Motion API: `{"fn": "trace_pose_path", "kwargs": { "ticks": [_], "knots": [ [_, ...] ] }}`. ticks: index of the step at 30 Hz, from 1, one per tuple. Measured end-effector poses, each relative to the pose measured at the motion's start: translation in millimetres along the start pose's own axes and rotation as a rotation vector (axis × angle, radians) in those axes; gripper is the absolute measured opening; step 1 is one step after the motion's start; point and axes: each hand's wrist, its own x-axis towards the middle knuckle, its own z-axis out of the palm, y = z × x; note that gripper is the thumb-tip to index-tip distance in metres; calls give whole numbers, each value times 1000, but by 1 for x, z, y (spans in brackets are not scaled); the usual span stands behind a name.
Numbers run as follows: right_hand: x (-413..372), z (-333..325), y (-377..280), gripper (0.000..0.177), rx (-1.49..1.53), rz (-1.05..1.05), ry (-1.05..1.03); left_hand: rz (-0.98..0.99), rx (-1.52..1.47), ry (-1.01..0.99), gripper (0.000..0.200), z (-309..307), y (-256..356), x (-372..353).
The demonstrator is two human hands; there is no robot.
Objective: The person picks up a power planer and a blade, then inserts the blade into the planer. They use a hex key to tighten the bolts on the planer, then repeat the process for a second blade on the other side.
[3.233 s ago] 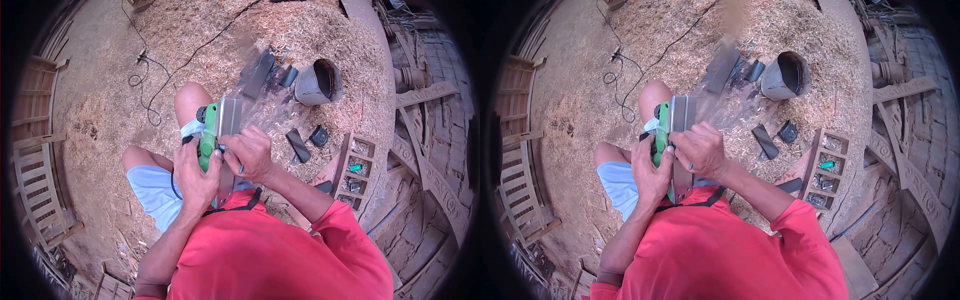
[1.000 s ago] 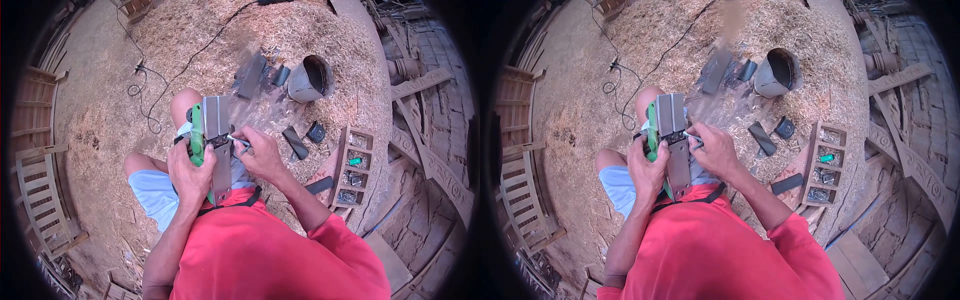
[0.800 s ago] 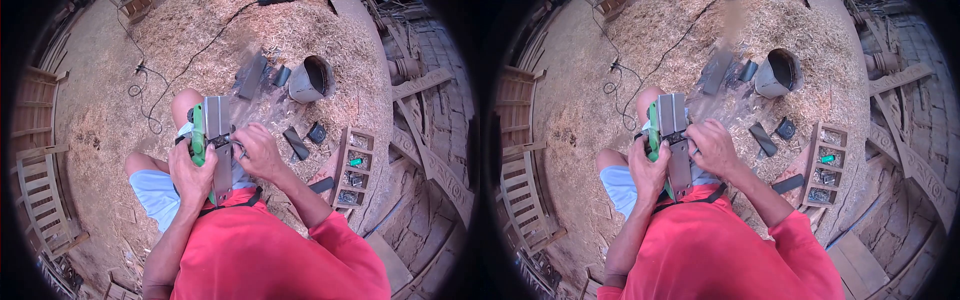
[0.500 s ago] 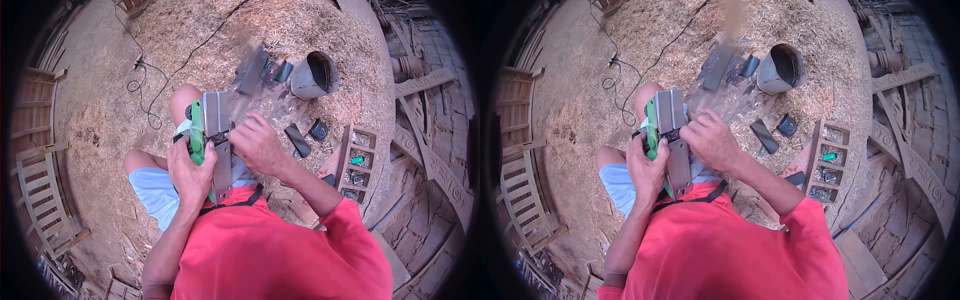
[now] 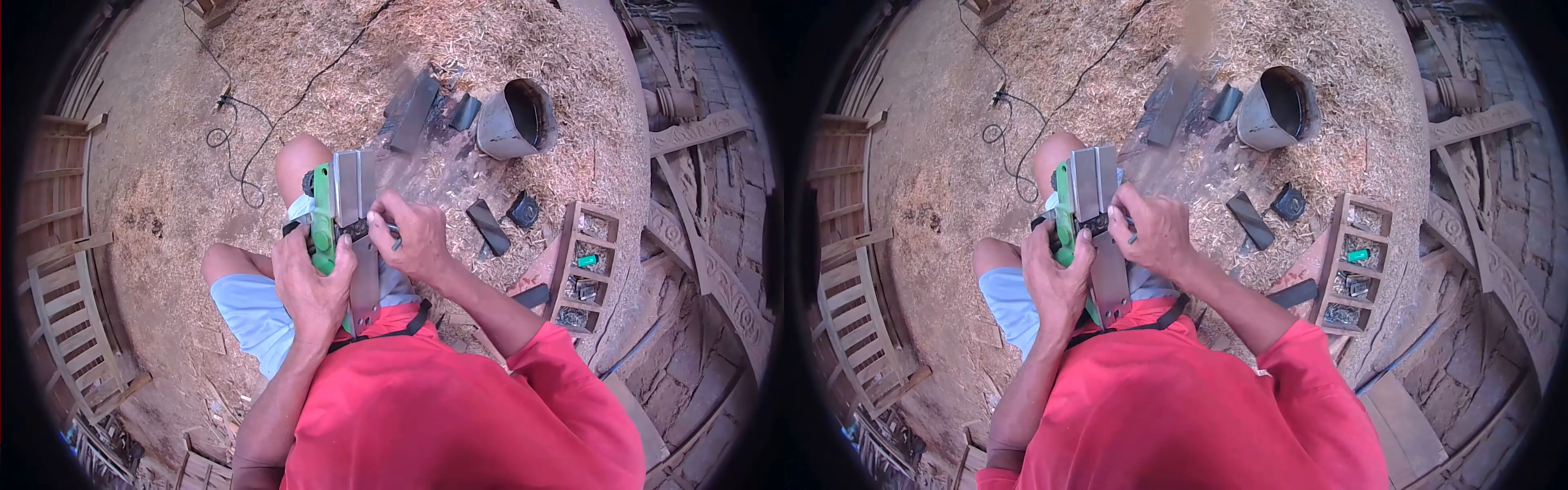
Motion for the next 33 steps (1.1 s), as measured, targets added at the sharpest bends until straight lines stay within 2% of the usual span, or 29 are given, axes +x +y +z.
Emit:
{"fn": "trace_pose_path", "kwargs": {
  "ticks": [3, 9, 15, 18, 21, 24, 27, 30, 33],
  "knots": [
    [-3, 15, -1, 12, 36, 73, 124, -12, -6, 0, 52, -2, -3, -2],
    [-8, 18, -10, 11, 118, 249, 160, 13, 18, 20, 53, -1, -3, -3],
    [-8, 11, -13, 11, 130, 287, 97, -2, 28, 16, 54, 1, -4, -8],
    [-14, 13, -11, 11, 105, 256, 136, -2, 40, 13, 56, 2, -5, -10],
    [-12, 16, -9, 12, 177, 320, 137, 19, 68, 31, 56, 3, -6, -13],
    [-12, 14, -8, 15, 161, 295, 139, 41, 99, 48, 57, 6, -6, -10],
    [-4, -11, -14, 19, 106, 297, -46, 35, 74, 42, 56, 7, -3, -9],
    [-14, -20, -12, 16, -23, 119, -99, 26, 52, 37, 55, 4, -6, -9],
    [-20, -27, -21, 18, 100, 84, -85, 15, 41, 47, 55, 7, -1, -13]
  ]
}}
